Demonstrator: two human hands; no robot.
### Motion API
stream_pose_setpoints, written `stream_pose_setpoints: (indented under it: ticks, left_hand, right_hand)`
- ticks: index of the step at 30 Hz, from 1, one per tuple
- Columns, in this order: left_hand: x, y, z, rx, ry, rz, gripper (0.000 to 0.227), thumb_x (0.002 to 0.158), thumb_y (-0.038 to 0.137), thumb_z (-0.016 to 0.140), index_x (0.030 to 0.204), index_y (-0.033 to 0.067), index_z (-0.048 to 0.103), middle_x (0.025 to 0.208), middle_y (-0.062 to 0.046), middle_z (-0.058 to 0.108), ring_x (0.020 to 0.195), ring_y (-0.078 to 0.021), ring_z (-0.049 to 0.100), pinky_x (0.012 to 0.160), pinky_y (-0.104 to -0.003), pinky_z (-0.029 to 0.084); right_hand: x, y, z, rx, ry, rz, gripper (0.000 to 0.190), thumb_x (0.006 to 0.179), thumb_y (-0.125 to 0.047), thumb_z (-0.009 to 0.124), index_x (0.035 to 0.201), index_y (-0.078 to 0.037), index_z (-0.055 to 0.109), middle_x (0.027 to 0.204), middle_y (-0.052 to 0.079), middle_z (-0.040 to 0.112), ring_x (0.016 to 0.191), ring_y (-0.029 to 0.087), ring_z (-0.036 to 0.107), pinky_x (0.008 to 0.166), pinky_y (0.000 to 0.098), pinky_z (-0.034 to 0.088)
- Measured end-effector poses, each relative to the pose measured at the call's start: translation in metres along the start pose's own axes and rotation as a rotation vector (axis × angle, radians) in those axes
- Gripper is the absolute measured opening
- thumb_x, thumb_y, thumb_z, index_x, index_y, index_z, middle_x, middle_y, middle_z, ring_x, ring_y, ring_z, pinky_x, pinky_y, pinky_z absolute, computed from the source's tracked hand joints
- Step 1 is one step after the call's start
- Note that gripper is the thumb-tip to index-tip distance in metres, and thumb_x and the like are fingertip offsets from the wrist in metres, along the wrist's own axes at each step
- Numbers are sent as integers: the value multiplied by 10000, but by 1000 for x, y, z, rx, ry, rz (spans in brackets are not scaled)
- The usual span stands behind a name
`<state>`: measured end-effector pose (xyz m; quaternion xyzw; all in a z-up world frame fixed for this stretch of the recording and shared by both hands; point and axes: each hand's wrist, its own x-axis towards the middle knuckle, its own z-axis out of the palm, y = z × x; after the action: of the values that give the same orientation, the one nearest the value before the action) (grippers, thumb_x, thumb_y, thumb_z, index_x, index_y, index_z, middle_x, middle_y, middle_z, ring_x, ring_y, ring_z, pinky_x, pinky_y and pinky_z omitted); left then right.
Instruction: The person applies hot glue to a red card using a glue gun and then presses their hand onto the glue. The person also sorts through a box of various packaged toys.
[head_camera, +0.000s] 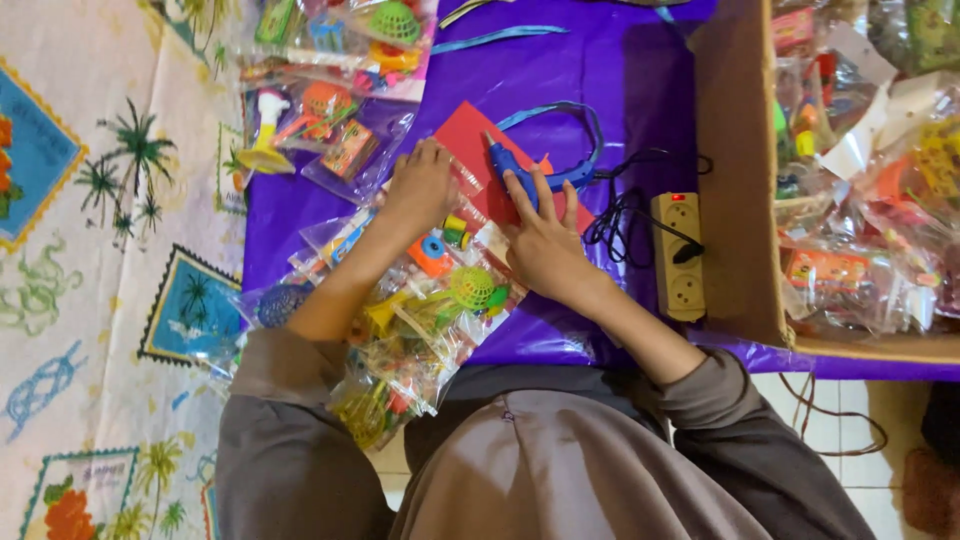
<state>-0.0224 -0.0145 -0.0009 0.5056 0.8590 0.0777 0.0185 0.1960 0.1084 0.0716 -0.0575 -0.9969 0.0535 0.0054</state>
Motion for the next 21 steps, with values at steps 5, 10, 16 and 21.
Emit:
stream_pose_setpoints:
  ticks: [5, 10, 16, 21]
  left_hand:
    - [-3, -6, -15, -221, -76, -82, 511, 905, 282, 656, 1306, -17, 555, 1362, -269, 500, 1286, -505, 531, 1010, -595, 422]
    - [-5, 46, -81, -263, -27, -158, 532, 949, 256, 651, 1388, -18, 527, 1508, -295, 342, 1403, -529, 396, 1137, -624, 290]
    - [3, 151, -135, -239, 143, 213, 443, 946, 193, 697, 1350, 44, 591, 1529, -281, 331, 1365, -462, 468, 1087, -595, 370]
    - [13, 233, -154, -216, 166, 592, 755, 834, 219, 804, 1494, 77, 465, 1581, -304, 297, 1487, -496, 298, 1113, -634, 325]
  right_hand:
    - [-29, 20, -58, 51, 53, -7, 428, 830, -222, 682, 1244, -119, 711, 1649, 180, 252, 1526, 501, 120, 1087, 704, 203]
    - [-76, 41, -125, 5, 78, 60, 387, 934, -313, 619, 1257, -115, 695, 1633, 199, 290, 1517, 490, 185, 1082, 646, 243]
    - [-130, 70, -178, -13, 190, 70, 430, 911, -252, 626, 1308, -91, 657, 1582, 226, 371, 1459, 483, 322, 1006, 558, 392]
    - [-161, 115, -201, 64, 254, 48, 345, 947, -268, 575, 1234, -125, 701, 1298, 193, 626, 1230, 413, 584, 869, 471, 480]
